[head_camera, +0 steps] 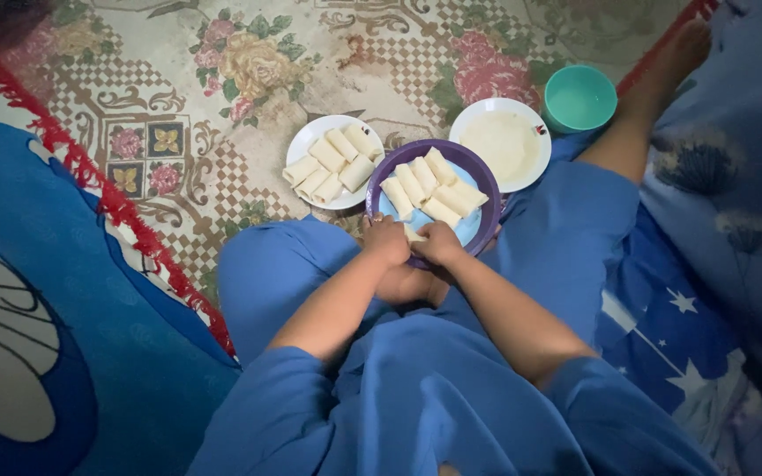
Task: A person sitting on the floor is preparing pastries by picking up wrappers or pre-rolled pieces, dipping them in a liquid, and placing them in a bowl.
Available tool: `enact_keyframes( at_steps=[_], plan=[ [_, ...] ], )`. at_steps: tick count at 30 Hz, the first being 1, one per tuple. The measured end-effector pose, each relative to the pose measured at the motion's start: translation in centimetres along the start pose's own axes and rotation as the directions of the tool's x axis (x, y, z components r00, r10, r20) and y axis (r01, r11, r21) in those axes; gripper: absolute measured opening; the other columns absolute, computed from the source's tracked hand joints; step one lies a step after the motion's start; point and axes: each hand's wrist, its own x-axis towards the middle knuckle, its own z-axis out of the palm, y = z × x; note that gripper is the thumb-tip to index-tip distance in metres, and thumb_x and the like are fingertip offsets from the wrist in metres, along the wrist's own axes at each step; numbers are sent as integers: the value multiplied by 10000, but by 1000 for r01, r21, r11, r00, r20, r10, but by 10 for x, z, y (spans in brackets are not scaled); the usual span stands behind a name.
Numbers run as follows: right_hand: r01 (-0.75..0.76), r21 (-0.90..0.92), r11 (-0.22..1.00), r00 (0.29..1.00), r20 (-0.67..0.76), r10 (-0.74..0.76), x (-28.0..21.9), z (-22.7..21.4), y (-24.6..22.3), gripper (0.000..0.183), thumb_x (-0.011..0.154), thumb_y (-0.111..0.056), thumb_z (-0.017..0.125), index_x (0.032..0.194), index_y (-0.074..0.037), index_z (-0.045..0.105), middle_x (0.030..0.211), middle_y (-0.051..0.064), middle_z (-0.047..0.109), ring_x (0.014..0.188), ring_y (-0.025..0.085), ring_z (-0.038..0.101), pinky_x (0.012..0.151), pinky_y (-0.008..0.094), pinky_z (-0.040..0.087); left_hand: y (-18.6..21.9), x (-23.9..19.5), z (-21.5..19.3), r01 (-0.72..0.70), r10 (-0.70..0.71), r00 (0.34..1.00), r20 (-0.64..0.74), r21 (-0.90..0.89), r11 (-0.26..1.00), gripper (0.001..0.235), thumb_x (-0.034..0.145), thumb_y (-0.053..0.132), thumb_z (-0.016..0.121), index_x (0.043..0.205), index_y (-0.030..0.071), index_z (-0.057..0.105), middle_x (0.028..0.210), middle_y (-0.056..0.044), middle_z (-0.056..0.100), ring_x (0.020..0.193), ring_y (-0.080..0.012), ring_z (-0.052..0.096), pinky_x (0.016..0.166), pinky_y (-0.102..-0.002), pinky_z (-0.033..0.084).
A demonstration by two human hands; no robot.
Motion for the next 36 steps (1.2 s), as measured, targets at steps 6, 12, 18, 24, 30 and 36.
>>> enact_keyframes(
  at_steps=[6, 12, 18, 24, 30, 36],
  plan=[
    [34, 82, 996, 999, -4, -34, 13, 8, 18, 581, 826, -378, 845, 1306, -87, 695, 1210, 141, 669, 1234, 335, 647, 1032, 477, 535, -5, 8, 12, -38, 38, 999, -2, -44, 998, 468, 971, 307, 501, 1328, 53, 667, 1311, -136, 622, 1350, -370, 442, 1201, -606, 142],
    [-38, 55, 998, 999, 33, 36, 9, -2, 10, 587, 826, -382, 822, 1352, -155, 699, 1324, 115, 705, 1281, 307, 643, 1057, 446, 535, -3, 6, -12, -23, 26, 999, 31, -95, 995, 471, 953, 342, 516, 1308, 69, 664, 1339, -179, 645, 1331, -412, 544, 1168, -611, 286],
    [2, 515, 857, 993, -101, 59, 27, -11, 38, 489, 827, -176, 822, 1276, -16, 709, 1096, 198, 736, 923, 265, 729, 743, 383, 597, -4, 0, -31, 145, -165, 986, 24, -616, 775, 559, 894, 481, 628, 1327, 129, 588, 1314, -97, 632, 1292, -359, 596, 1067, -542, 448],
    [29, 886, 464, 1000, -26, -12, -33, -53, -20, 390, 895, -89, 784, 1238, 44, 658, 1016, 41, 637, 884, 152, 692, 704, 266, 610, 26, -17, -34, 161, -167, 976, 137, -977, 138, 603, 904, 315, 751, 1355, -57, 601, 1330, -284, 631, 1267, -372, 629, 1009, -438, 566],
    [84, 770, 632, 996, -76, -40, -20, -42, -6, 351, 857, -130, 833, 1164, -6, 717, 957, 45, 642, 930, 187, 677, 732, 308, 580, 16, 11, 1, 172, -203, 969, 137, -971, 165, 495, 917, 357, 770, 1260, 10, 683, 1225, -210, 701, 1169, -308, 687, 963, -446, 589],
    [65, 907, 416, 984, 12, -179, -28, -55, -14, 799, 796, 70, 734, 1529, 83, 415, 1249, 157, 543, 1077, 247, 661, 828, 352, 620, 8, 18, 0, 240, -65, 970, 234, -962, 127, 503, 890, 293, 776, 1285, -1, 678, 1156, -216, 716, 1059, -321, 724, 849, -460, 629]
  ],
)
